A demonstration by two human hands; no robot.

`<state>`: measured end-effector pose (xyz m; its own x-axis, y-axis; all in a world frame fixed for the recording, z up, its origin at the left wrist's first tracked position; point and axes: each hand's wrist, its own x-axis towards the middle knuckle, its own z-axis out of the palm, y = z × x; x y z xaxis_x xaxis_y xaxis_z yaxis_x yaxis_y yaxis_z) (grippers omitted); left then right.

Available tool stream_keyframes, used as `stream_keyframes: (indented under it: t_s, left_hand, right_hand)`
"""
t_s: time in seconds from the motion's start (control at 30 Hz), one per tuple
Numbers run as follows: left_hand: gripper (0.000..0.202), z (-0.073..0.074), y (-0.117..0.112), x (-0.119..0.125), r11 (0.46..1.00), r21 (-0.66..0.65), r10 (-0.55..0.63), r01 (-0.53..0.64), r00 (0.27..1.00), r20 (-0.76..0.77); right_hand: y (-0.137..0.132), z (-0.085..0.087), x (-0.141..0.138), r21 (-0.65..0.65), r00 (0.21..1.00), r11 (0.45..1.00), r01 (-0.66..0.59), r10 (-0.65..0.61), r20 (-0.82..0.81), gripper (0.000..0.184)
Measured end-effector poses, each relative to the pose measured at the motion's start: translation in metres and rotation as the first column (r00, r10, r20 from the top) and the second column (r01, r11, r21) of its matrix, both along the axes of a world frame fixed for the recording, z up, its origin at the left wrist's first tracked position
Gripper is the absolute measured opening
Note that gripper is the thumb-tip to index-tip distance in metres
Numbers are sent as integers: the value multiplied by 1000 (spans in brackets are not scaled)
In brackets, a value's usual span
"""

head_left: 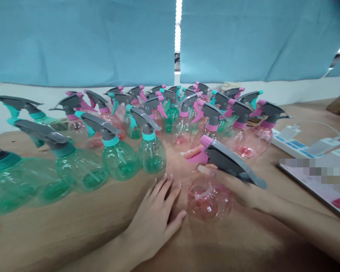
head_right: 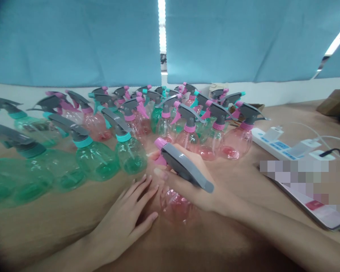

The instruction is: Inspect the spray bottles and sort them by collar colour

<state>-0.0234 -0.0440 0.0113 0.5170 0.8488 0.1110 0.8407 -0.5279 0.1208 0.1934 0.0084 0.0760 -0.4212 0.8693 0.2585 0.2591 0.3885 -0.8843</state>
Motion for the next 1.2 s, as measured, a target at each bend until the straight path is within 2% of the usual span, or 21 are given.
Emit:
stream_keyframes:
  t_s: [0.2, 0.47, 0.63, 0.9, 1.2]
  left_hand:
    - [53, -1, 0, 0, 1000, 5, -7, 7, 1000, 17]
    - [53, 0, 1, -1, 1000, 14, -17, 17, 1000, -6]
    - [53, -1, 0, -2, 1000, 23, -17, 16, 1000, 25]
    - [53, -1, 0, -2, 1000, 18, -26, 25, 999, 38]
    - [52, -2, 0, -2, 1000, 15, -17, 16, 998, 53]
  right_hand:
    - [-1, 11, -2, 32, 999, 999, -32, 31, 23, 11]
    - [3, -11, 7, -32, 998, 998, -48, 49, 30, 19]
    - [3, -7, 5, -20, 997, 997, -73, 74, 27, 21]
    - [1, 5, 2, 11, 999, 1000, -19, 19, 45, 14]
    - [3, -8, 5, 11, 998, 999, 32, -33, 51, 17]
